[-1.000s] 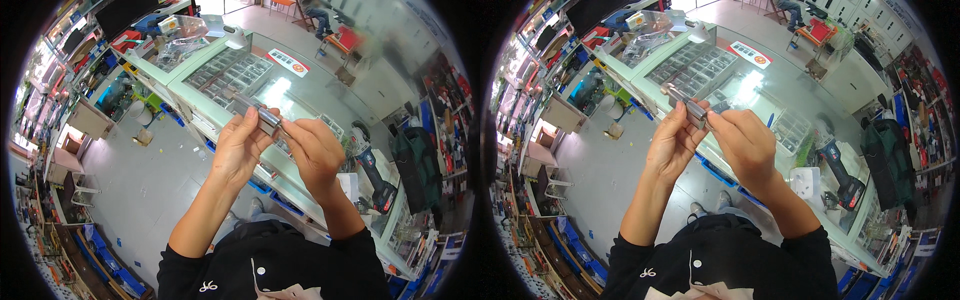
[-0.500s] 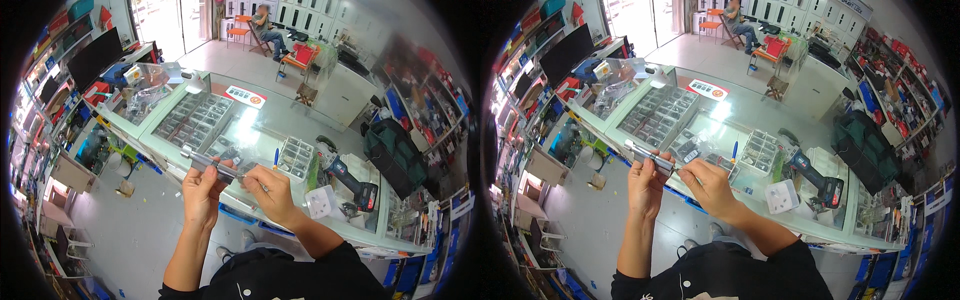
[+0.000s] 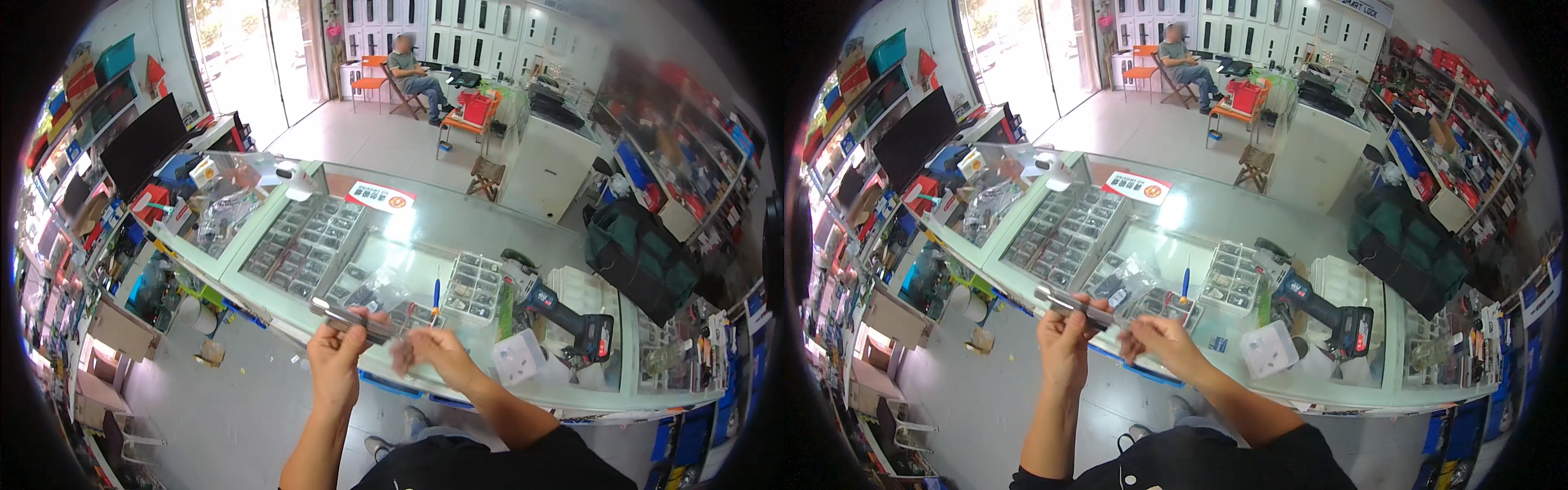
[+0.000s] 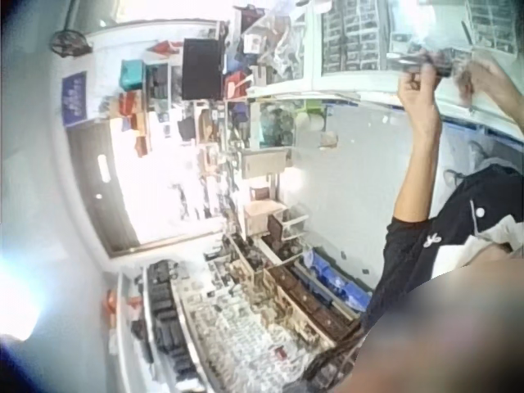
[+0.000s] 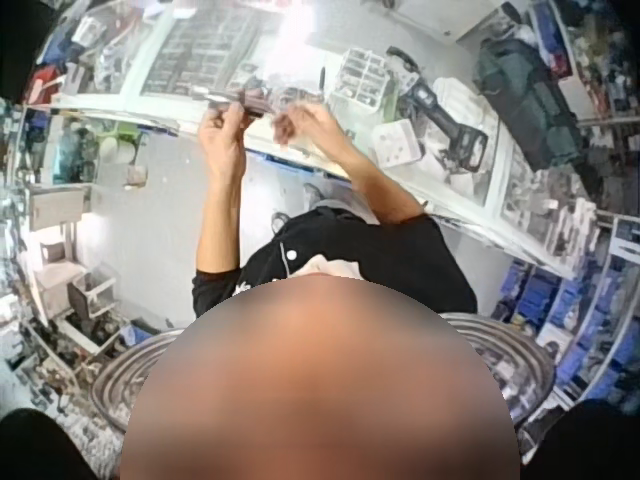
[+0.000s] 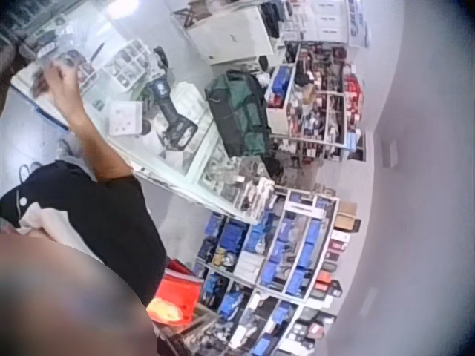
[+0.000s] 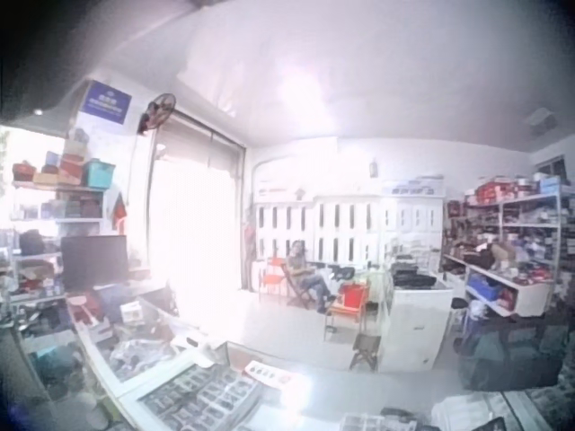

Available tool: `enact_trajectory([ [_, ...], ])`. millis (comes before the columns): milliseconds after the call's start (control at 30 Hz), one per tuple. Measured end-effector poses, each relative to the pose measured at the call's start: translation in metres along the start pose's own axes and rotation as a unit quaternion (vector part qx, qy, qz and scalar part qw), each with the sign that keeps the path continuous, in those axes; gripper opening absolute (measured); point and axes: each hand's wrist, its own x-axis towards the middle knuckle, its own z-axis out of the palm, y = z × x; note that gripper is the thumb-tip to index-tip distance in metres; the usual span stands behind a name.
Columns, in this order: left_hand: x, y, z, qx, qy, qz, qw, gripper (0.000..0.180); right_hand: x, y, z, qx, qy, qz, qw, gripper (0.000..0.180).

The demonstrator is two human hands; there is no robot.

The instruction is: The person retrieves a cylindrical metal component from a plastic bag and a separate metal rod from a compartmented tray. They insert the rod into the cylinder, then retrieve a second cylindrical component and attach it to the first. The person continues to assemble additional small metal parts onto the growing assembly, handling each piece individually.

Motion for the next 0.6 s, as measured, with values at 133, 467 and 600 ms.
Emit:
enact_trajectory([
  [133, 0.004, -0.023, 0.022, 0.058, -0.074, -0.039, 0.995, 0.030, -0.030, -0.002, -0.026, 0.017, 0.053, 0.072, 0.996, 0.020],
  [467, -0.019, -0.079, 0.060, -0.086, -0.269, -0.185, 0.941, 0.029, -0.122, 0.027, -0.023, 0.476, -0.050, -0.039, 0.877, 0.031],
  [600, -0.053, -0.111, 0.092, -0.150, -0.388, -0.247, 0.875, 0.027, -0.188, 0.045, -0.003, 0.368, 0.125, -0.092, 0.917, 0.032],
])
